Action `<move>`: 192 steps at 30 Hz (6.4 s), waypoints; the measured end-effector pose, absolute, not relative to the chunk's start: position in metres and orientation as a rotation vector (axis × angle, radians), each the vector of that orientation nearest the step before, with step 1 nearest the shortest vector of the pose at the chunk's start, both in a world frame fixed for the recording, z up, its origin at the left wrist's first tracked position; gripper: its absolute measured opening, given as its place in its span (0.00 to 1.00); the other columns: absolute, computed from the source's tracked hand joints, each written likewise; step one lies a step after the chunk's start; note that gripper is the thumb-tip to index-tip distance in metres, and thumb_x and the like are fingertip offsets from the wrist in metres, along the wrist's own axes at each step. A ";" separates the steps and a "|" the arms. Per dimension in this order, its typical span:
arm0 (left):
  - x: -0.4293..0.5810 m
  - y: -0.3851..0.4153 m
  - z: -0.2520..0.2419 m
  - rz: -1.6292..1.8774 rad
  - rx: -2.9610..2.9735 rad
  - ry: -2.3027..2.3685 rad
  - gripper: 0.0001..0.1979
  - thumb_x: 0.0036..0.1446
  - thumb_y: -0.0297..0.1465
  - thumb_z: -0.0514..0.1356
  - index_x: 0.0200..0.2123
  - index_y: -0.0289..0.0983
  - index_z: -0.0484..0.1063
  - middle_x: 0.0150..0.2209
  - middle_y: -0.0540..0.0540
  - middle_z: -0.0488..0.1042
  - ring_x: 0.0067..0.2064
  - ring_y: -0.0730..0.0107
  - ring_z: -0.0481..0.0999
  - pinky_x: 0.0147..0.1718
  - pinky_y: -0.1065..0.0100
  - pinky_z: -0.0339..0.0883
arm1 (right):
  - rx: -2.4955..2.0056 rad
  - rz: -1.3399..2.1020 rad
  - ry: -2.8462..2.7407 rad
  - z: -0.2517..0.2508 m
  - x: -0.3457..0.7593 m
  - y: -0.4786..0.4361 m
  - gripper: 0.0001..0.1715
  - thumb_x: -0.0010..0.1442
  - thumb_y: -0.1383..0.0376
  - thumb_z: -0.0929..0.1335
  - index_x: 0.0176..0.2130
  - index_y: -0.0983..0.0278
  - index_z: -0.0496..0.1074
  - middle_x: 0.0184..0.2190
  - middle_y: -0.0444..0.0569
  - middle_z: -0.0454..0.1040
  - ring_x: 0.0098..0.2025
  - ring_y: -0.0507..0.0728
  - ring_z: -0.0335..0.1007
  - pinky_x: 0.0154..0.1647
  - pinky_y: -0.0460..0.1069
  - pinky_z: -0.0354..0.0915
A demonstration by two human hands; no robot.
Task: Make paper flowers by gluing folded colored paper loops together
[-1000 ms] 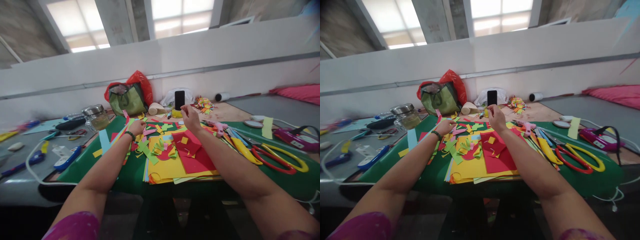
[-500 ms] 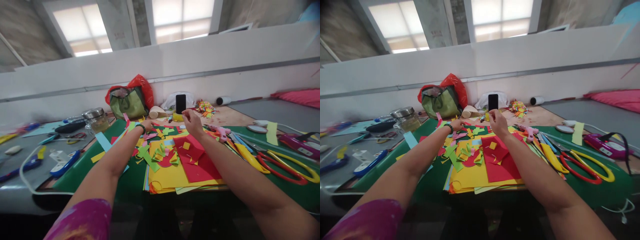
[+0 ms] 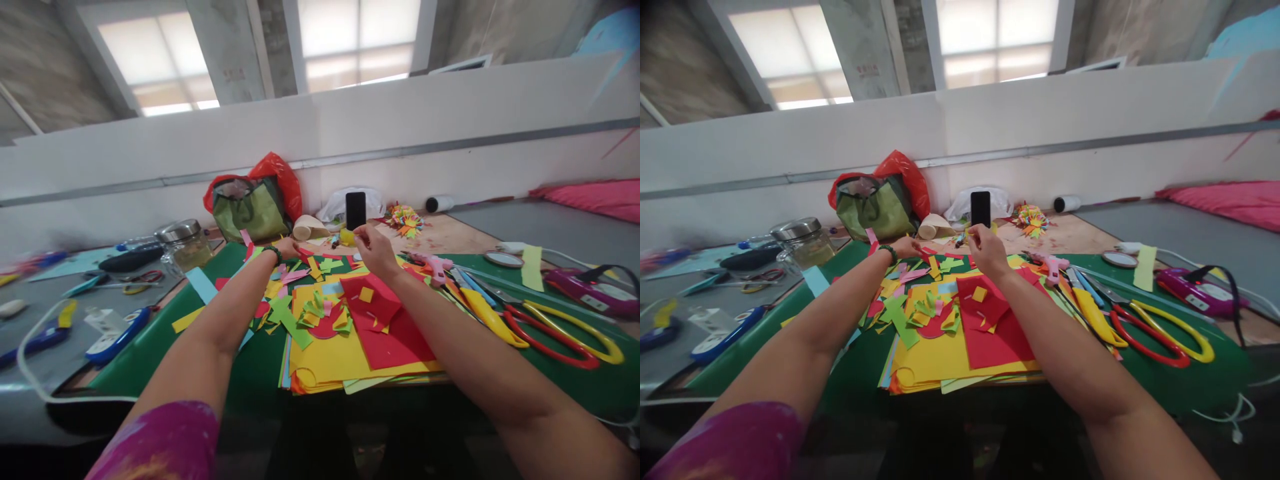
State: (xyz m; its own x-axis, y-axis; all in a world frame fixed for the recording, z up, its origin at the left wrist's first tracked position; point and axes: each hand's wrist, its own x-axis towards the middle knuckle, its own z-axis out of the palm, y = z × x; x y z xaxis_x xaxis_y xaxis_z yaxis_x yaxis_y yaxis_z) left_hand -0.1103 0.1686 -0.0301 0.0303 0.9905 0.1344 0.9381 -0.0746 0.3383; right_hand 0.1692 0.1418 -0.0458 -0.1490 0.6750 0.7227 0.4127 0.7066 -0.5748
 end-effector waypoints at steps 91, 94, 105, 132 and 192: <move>-0.036 0.021 -0.005 1.126 1.646 1.087 0.13 0.45 0.35 0.70 0.30 0.33 0.75 0.26 0.50 0.76 0.28 0.74 0.75 0.31 0.72 0.71 | -0.507 1.191 -1.914 -0.028 0.143 0.081 0.21 0.47 0.59 0.74 0.36 0.62 0.63 0.24 0.42 0.75 0.28 0.54 0.75 0.29 0.48 0.67; -0.035 0.019 -0.003 1.170 1.602 1.090 0.15 0.43 0.37 0.70 0.29 0.33 0.73 0.26 0.51 0.75 0.29 0.75 0.75 0.31 0.72 0.70 | -0.520 1.160 -1.919 -0.028 0.144 0.081 0.22 0.47 0.59 0.74 0.38 0.62 0.64 0.25 0.42 0.75 0.27 0.54 0.74 0.27 0.48 0.66; -0.031 0.015 0.000 1.155 1.572 1.187 0.21 0.47 0.46 0.67 0.34 0.34 0.75 0.31 0.48 0.76 0.31 0.74 0.75 0.29 0.73 0.68 | -0.515 1.100 -1.878 -0.027 0.143 0.081 0.23 0.47 0.61 0.73 0.42 0.63 0.65 0.23 0.40 0.74 0.26 0.52 0.71 0.29 0.49 0.65; -0.034 0.023 -0.010 1.181 1.742 1.053 0.16 0.47 0.41 0.67 0.24 0.35 0.69 0.22 0.54 0.66 0.26 0.77 0.64 0.28 0.72 0.60 | -0.506 0.907 -1.752 -0.031 0.135 0.077 0.23 0.48 0.61 0.72 0.44 0.63 0.67 0.25 0.41 0.73 0.28 0.52 0.69 0.30 0.48 0.65; -0.016 -0.010 0.005 1.074 1.806 0.899 0.09 0.56 0.36 0.61 0.32 0.36 0.66 0.29 0.53 0.69 0.31 0.76 0.76 0.27 0.76 0.69 | -2.603 0.133 -2.106 -0.042 0.347 0.101 0.31 0.59 0.41 0.61 0.37 0.63 0.76 0.44 0.60 0.77 0.45 0.67 0.73 0.34 0.53 0.62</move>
State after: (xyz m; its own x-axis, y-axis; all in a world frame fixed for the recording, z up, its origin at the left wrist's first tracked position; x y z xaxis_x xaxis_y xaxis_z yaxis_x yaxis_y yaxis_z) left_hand -0.0157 -0.0104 0.0046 0.3780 0.8696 0.3177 0.1594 -0.3992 0.9029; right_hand 0.3468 0.1006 -0.0419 0.2153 0.9575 -0.1919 0.9741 -0.1965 0.1120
